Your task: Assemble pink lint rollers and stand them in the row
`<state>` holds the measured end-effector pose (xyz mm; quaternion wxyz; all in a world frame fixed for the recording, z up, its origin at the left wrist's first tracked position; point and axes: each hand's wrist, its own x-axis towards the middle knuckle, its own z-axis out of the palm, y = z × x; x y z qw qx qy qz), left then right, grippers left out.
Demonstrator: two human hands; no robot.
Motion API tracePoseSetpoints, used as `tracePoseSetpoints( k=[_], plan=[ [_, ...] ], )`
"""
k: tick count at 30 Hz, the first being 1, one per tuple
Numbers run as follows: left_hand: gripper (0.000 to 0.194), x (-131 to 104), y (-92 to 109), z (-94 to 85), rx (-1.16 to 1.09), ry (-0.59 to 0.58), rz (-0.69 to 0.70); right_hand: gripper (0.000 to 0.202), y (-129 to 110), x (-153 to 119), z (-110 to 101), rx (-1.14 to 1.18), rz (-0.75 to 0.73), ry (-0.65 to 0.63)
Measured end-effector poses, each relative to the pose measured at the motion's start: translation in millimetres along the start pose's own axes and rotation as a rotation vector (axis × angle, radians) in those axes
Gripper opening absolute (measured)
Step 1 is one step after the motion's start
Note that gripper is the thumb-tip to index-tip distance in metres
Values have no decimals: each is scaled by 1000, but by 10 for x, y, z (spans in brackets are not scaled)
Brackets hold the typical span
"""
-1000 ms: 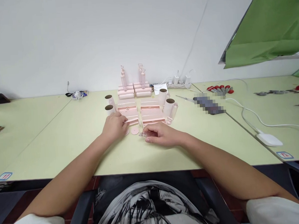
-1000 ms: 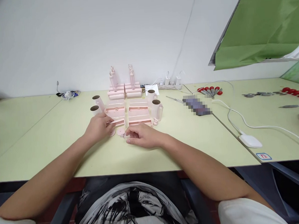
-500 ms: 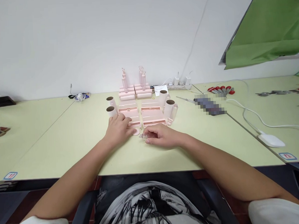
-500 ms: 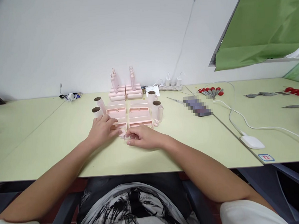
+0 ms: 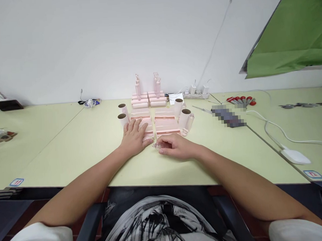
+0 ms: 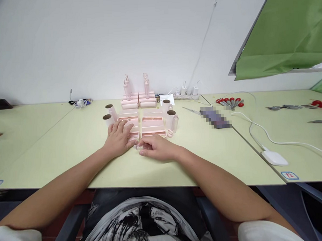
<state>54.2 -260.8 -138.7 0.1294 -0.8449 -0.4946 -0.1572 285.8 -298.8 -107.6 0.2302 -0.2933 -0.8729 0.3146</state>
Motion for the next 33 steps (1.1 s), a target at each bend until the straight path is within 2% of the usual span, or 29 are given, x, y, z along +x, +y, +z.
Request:
tracePoseSetpoints(
  k=[8,11,13,15,17,20,22,25,29,31,33],
  plan=[
    [56,29,24,-4,-41,46,41,18,14,-6,-2,18,9,-6],
    [50,35,17,7,-51,99,61,18,13,-4,3,16,16,-11],
    [39,24,8,-12,-79,169,72,19,11,-4,4,18,25,-16],
    [29,0,4,-54,-150,249,121,21,12,-3,4,12,33,-5],
    [30,-33,16,-106,-262,283,249,24,19,-2,6,-5,35,25],
    [35,-80,74,-168,-400,212,482,25,33,-1,17,8,55,39],
    [36,-96,122,-187,-428,154,539,27,41,0,25,50,76,10],
    [30,-97,160,-189,-443,105,518,27,50,2,23,88,91,-28],
    [27,-89,150,-199,-443,99,468,26,77,2,-2,83,133,-55],
    [29,-91,153,-214,-435,85,453,28,94,0,-5,126,146,-56],
    [38,-96,176,-230,-427,52,473,30,104,-2,3,230,159,-49]
  ],
)
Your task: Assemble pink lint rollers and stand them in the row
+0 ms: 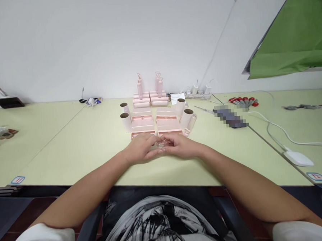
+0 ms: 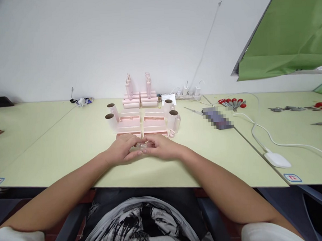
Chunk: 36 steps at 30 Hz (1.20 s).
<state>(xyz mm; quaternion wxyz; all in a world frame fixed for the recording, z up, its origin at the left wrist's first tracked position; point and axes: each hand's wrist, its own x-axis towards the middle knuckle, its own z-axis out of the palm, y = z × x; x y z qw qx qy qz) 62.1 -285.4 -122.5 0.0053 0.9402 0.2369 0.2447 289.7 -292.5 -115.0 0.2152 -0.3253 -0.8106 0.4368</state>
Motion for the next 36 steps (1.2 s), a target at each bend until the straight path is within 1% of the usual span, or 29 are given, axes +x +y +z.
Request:
tracePoseSetpoints(
  k=[2,4,5,8,10,13,15,16,18,20,23,26,28,30,33,36],
  plan=[
    [44,11,32,6,-1,-54,22,31,-2,-4,13,148,41,-35],
    [41,16,51,14,-13,-104,38,31,-18,-12,19,286,98,-99],
    [40,14,50,15,-24,-111,41,33,-30,-18,16,334,126,-131],
    [38,-18,-4,-19,-59,-50,1,40,-61,-32,-26,393,187,-165],
    [36,-55,-78,-83,-71,22,-74,43,-70,-34,-71,403,215,-142],
    [32,-104,-211,-232,-88,116,-173,39,-67,-28,-125,306,199,-22],
    [33,-111,-269,-341,-94,127,-212,37,-65,-24,-132,188,152,35],
    [34,-104,-274,-389,-85,98,-219,37,-67,-23,-124,137,123,46],
    [36,-70,-214,-455,-22,-3,-206,40,-79,-24,-91,57,66,45],
    [36,-21,-58,-463,91,-106,-182,44,-99,-26,-41,9,23,37],
    [36,38,268,-373,202,-207,-203,48,-128,-28,36,19,7,-20],
    [30,47,507,-239,173,-296,-262,52,-133,-25,85,58,73,-97],
    [27,28,570,-175,137,-324,-307,55,-121,-22,96,46,119,-105],
    [26,4,583,-141,114,-330,-343,57,-106,-19,99,18,115,-93],
    [27,-25,582,-133,75,-335,-393,55,-86,-20,106,14,80,-95],
    [28,-44,583,-147,20,-343,-399,54,-73,-25,127,34,75,-116]
  ],
)
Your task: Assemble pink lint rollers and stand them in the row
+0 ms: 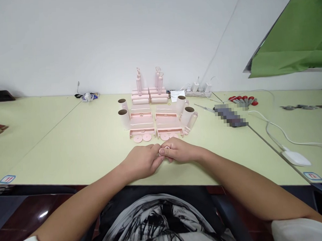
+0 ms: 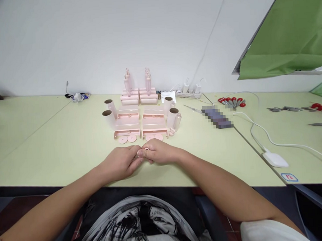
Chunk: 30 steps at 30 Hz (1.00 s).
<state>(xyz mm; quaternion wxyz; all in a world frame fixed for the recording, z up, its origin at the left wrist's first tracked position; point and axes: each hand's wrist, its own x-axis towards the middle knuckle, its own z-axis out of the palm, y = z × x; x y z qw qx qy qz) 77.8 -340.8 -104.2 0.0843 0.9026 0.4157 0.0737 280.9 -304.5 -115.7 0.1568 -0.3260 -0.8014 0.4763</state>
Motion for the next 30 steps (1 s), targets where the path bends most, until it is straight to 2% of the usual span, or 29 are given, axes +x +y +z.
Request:
tracePoseSetpoints(
  k=[6,10,15,19,22,25,30],
  plan=[
    [31,-32,-54,0,-106,10,41,55,45,21,70,47,-37,-3],
    [33,-37,-113,-39,-189,20,20,56,60,23,79,29,-64,2],
    [38,-68,-170,-107,-443,-72,43,50,40,13,38,-251,-210,76],
    [33,-110,-132,-97,-381,-56,2,51,43,23,34,-229,-205,102],
    [24,-146,-130,-110,-413,-40,-43,52,35,29,22,-203,-165,125],
    [20,-204,-222,-176,-476,25,-42,51,14,31,-10,-197,-149,154],
    [39,-374,-529,-360,-405,23,-130,50,-3,39,-35,-193,-144,171]
  ],
)
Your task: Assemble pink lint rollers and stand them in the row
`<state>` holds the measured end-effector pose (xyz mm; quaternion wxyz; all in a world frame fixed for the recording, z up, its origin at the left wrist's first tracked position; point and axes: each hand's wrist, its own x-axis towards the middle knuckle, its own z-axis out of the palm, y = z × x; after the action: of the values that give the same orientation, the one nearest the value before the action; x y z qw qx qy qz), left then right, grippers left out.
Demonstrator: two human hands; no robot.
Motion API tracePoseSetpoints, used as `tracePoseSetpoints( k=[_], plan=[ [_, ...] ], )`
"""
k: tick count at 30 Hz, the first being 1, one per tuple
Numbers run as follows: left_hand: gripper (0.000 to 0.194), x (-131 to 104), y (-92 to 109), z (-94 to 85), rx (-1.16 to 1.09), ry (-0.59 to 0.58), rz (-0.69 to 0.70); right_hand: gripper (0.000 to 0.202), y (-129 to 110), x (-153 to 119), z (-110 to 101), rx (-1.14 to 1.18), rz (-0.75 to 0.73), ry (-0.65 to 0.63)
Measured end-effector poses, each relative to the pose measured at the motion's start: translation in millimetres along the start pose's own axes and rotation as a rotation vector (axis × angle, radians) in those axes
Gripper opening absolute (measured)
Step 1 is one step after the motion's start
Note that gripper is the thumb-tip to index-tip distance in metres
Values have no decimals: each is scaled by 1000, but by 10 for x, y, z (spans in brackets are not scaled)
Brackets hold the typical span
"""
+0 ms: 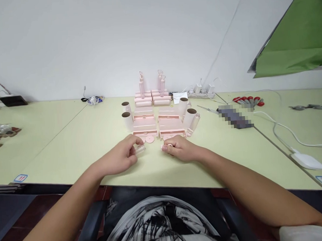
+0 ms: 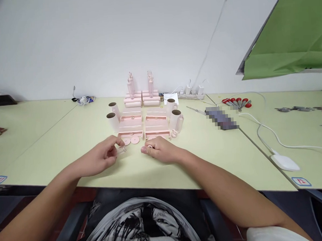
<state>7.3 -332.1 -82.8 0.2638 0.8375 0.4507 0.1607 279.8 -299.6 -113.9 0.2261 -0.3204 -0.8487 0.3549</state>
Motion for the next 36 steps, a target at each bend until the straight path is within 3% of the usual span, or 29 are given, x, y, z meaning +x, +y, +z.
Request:
tracePoseSetpoints(
  k=[5,10,14,17,24,36],
  plan=[
    [44,-74,-234,-317,216,7,-61,48,12,5,26,2,-10,-7],
    [34,46,-366,-544,385,78,-377,46,47,3,44,-4,11,-17],
    [26,194,-368,-636,326,116,-445,46,56,-5,42,5,14,-19],
    [24,281,-340,-632,212,141,-445,46,51,-6,41,10,10,-24],
    [27,440,-300,-501,215,384,-377,46,49,1,44,21,10,-27],
    [26,522,-321,-372,272,455,-250,44,52,11,45,2,20,-36]
  ],
)
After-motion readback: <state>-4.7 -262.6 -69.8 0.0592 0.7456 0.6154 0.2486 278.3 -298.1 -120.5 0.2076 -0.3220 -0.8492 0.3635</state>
